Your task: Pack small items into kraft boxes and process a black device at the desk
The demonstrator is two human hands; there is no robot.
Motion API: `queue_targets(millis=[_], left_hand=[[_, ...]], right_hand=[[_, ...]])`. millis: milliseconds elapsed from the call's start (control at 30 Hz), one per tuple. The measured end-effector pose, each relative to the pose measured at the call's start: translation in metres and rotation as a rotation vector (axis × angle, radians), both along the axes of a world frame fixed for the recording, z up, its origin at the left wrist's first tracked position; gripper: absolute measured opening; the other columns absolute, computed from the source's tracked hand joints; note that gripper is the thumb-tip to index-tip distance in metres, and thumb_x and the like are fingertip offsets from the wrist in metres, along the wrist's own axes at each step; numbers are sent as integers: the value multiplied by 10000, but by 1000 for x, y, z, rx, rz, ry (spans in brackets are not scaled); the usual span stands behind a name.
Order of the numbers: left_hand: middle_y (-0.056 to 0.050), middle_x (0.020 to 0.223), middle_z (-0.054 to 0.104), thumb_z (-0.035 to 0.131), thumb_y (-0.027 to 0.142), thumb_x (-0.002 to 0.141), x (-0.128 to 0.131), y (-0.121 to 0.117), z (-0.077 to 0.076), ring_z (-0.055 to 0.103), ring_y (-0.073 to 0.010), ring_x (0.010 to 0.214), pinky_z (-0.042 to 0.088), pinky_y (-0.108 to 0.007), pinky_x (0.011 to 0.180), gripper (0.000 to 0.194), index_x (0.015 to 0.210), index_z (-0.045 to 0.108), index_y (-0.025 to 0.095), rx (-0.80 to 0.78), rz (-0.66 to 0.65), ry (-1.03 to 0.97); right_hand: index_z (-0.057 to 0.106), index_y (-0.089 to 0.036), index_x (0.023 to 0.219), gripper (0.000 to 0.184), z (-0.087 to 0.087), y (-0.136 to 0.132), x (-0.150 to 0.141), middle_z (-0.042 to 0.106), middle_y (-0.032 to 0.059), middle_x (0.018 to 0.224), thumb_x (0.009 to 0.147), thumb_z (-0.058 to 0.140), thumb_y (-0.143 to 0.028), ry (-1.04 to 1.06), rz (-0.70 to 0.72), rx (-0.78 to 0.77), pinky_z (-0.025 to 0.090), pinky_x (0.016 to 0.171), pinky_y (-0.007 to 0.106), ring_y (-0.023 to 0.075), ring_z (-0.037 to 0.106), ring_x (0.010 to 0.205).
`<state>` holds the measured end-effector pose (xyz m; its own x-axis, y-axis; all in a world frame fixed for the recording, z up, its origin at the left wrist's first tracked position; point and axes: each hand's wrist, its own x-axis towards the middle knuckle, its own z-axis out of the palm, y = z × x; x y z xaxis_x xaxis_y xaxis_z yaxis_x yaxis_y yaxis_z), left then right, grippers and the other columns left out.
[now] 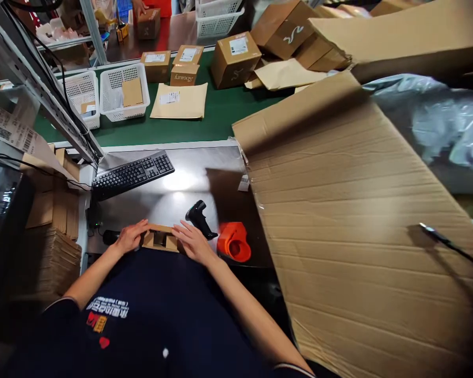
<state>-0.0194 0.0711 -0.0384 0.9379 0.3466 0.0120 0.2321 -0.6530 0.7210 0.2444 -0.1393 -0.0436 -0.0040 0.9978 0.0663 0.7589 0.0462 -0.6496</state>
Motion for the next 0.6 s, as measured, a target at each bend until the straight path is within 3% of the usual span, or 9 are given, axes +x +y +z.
queue_targets(millis=[133,233,300,367,467,600], left_hand=[[-99,1655,386,608,43,774,-4,5,11,390,-326,1521,384,-568,1219,661,1386,632,293,64,-69,129],[-127,1693,300,806,197,747,-2,7,12,391,-365,1513,379,-579,1208,696,1408,613,299,-34,-39,158],[-155,1628,424,884,335,711,3,7,7,476,-363,1454,407,-557,1187,642,1317,685,268,-194,38,122],[-165,1459,607,868,420,737,11,4,-2,589,-338,1341,446,-536,1149,443,1126,777,230,-333,201,35],[-167,1252,708,783,483,814,23,-5,-16,664,-307,1206,481,-527,1092,302,886,805,191,-392,404,-81],[-158,1233,704,742,519,837,28,-16,-25,661,-280,1174,471,-519,1086,337,846,787,186,-399,487,-136]], right_hand=[[581,-244,1454,624,15,-3,0,429,138,1628,834,593,-172,1,88,-145,412,1142,630,368,362,1524],[640,-249,1389,543,8,0,-5,490,159,1584,868,706,-387,67,6,-130,406,1146,625,370,442,1473],[718,-237,1262,453,-3,7,-13,590,156,1488,874,715,-471,172,-101,-57,450,1132,557,324,545,1385],[764,-213,1104,338,-16,17,-24,679,150,1343,917,653,-472,284,-272,30,503,1083,491,275,625,1263],[750,-196,940,312,-25,30,-41,726,142,1150,962,558,-442,361,-502,132,529,1028,462,249,660,1123],[711,-195,1123,348,-20,8,-44,694,154,1249,979,507,-439,314,-543,146,497,1074,473,264,634,1193]])
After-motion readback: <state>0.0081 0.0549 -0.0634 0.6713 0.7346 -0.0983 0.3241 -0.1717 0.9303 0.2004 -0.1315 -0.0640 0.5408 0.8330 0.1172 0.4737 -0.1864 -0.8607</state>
